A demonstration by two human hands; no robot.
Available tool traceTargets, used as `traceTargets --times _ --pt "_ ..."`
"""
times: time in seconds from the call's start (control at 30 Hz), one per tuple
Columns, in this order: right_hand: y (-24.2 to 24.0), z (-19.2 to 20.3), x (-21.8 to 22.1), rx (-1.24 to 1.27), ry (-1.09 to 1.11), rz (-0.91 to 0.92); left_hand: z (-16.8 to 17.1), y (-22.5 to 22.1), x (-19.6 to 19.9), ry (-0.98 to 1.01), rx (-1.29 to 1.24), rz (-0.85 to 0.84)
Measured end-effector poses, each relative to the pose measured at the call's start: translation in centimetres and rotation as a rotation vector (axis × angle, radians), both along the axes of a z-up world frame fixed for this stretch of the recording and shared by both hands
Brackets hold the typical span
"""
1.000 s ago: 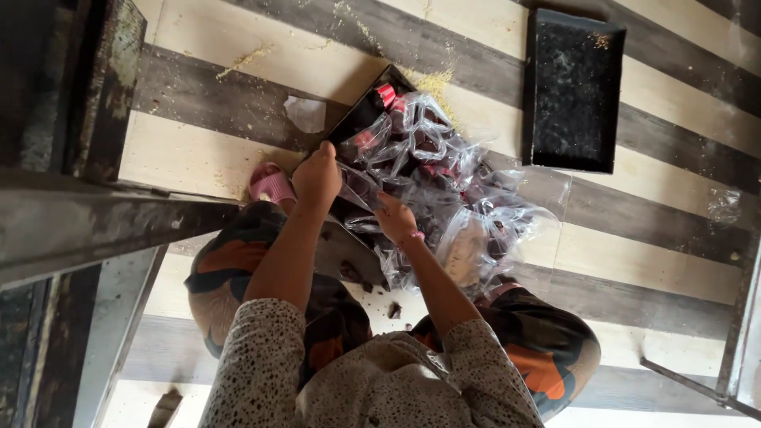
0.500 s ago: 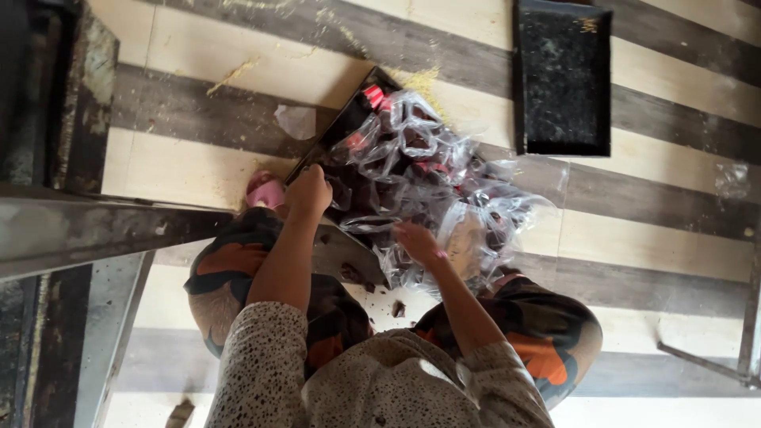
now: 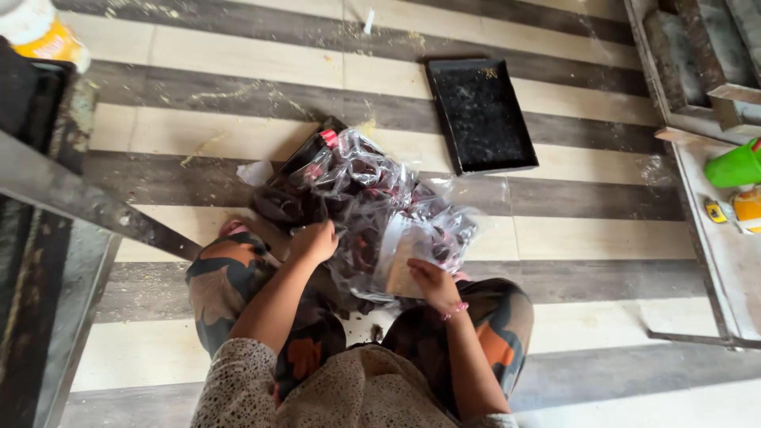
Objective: Packaging muffins or small cakes into individual paper cups and plastic bags.
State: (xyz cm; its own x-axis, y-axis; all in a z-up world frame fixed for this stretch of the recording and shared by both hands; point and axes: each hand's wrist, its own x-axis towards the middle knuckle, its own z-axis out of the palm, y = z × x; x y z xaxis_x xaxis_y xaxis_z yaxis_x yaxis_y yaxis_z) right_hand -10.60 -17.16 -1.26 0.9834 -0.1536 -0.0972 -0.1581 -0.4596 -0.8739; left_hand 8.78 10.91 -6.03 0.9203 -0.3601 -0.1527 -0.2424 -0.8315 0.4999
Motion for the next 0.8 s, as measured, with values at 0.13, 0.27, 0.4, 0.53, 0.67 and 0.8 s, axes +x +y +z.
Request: traceTargets --times 0.13,0.27,0.4,0.53,0.67,0.8 --pt "3.6 2.4 -1.5 0.024 0.029 0.027 -2.1 2.0 -1.3 0.003 0.043 -0.066" --pt "6.4 4.0 -1.5 -0.024 0.033 0.174 -1.9 3.2 -2.5 -0.022 -0.003 -0.018" --pt "7.8 4.4 -0.6 0.227 -0.108 0.315 -0.1 4.0 -3.5 0.056 -0.047 -0.032" --pt "9.1 7.7 -0.9 0.149 -0.207 0.309 0.0 3.9 -4.0 0.061 -0.079 -0.052" --pt "10.8 10.3 -2.6 0.044 -0.223 0.399 -4.4 3.7 -5.7 0.008 -0.120 -0.058" --pt "12.5 9.8 -4.2 0.035 -0.403 0.558 -3.1 4.2 -7.5 -0.287 -0.256 -0.070"
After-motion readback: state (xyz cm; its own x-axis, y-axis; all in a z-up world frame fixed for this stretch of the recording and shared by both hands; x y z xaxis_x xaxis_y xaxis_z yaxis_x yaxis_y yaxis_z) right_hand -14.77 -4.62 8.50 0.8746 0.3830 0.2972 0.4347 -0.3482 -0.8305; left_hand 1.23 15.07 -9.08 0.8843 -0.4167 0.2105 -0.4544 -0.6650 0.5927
